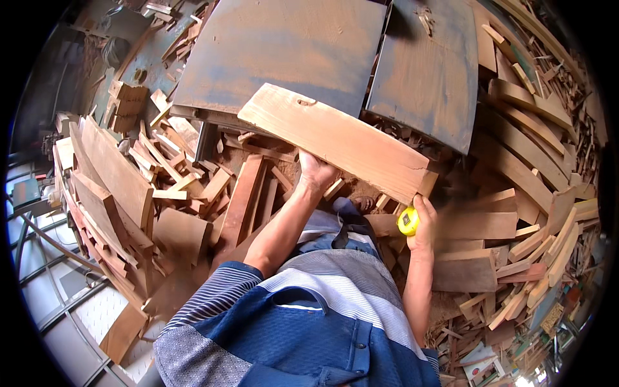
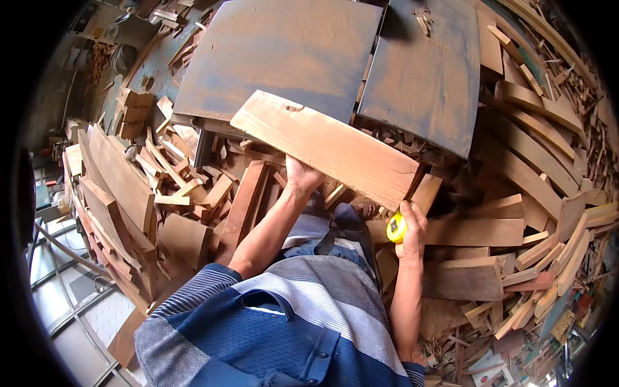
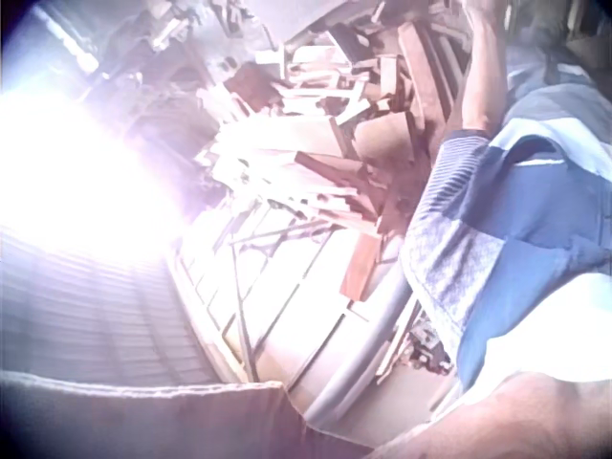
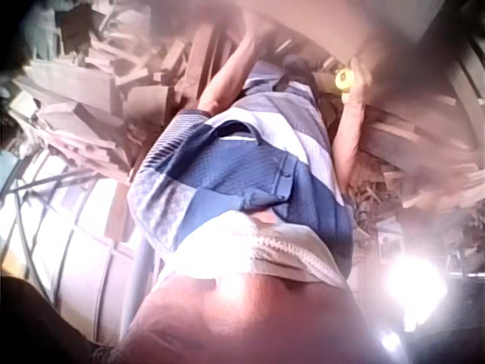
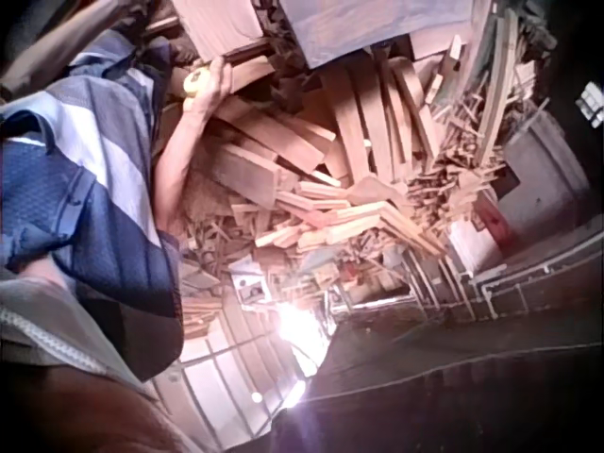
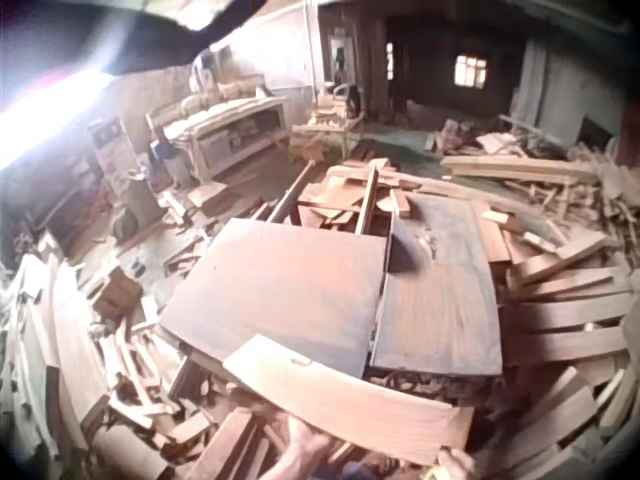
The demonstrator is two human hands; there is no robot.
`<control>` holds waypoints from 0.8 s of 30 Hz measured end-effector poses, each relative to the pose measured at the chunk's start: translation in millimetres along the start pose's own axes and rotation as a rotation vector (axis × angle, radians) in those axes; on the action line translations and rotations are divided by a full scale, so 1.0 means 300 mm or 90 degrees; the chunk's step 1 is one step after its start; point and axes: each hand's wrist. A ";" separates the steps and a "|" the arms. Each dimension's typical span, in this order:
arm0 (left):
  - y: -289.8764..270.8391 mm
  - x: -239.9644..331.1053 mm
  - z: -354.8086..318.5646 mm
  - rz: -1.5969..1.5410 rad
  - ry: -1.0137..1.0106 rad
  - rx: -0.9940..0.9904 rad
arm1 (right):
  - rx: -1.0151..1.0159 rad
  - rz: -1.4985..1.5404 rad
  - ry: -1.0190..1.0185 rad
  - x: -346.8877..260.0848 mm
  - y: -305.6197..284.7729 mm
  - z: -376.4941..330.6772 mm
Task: The person uses a tape measure to check the dimensions of several wooden planks, picking them up from a large pile of scrap wood and placing them on a workbench.
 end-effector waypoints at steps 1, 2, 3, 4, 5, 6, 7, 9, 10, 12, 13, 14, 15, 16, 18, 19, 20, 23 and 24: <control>0.002 0.009 0.006 -0.011 -0.017 0.004 | 0.015 -0.014 -0.023 0.002 0.036 -0.006; 0.004 0.022 0.011 -0.022 -0.033 0.009 | 0.014 -0.020 -0.028 0.007 0.058 -0.006; 0.045 0.028 -0.005 0.007 -0.058 0.001 | 0.019 -0.027 -0.036 0.010 0.066 -0.012; -0.014 0.051 0.038 0.017 -0.089 0.032 | 0.016 -0.038 -0.035 0.012 0.108 -0.017; -0.110 0.074 0.109 0.027 -0.119 0.062 | 0.034 -0.061 -0.053 0.010 0.156 -0.020; -0.174 0.081 0.155 0.038 -0.160 0.096 | 0.060 -0.061 -0.064 0.029 0.159 -0.017; -0.108 0.094 0.112 0.091 -0.211 0.107 | 0.083 -0.058 -0.079 0.050 0.147 -0.002; -0.183 0.142 0.089 0.233 -0.266 0.045 | 0.167 -0.055 -0.103 0.078 0.179 0.014; -0.158 0.173 0.054 0.306 -0.296 0.012 | 0.162 -0.053 -0.110 0.091 0.171 0.024; -0.153 0.214 0.012 0.457 -0.327 0.089 | 0.151 -0.050 -0.120 0.112 0.122 0.061; -0.197 0.245 0.001 0.477 -0.346 0.083 | 0.136 -0.052 -0.116 0.109 0.129 0.070; -0.241 0.275 -0.010 0.496 -0.365 0.077 | 0.172 -0.055 -0.116 0.117 0.138 0.086; -0.197 0.314 -0.046 0.516 -0.366 0.108 | 0.181 -0.046 -0.115 0.122 0.134 0.104; -0.196 0.355 -0.057 0.573 -0.344 0.094 | 0.189 -0.040 -0.113 0.125 0.128 0.119; -0.217 0.442 -0.075 0.686 -0.294 0.068 | 0.221 -0.036 -0.109 0.131 0.113 0.155; -0.239 0.481 -0.071 0.756 -0.247 0.063 | 0.234 -0.033 -0.107 0.131 0.112 0.180; -0.271 0.514 -0.058 0.825 -0.197 0.060 | 0.240 -0.034 -0.098 0.127 0.109 0.208; -0.300 0.593 -0.013 1.033 0.207 0.071 | 0.244 -0.047 -0.064 0.119 0.059 0.311; -0.244 0.640 -0.013 1.095 0.233 0.125 | 0.245 -0.053 -0.060 0.129 0.047 0.351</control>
Point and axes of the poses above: each hand's wrist, its own z-axis towards the middle knuckle, its own y-axis out of the palm, x = y × z, and after that the axes turned 15 degrees about z, right-handed
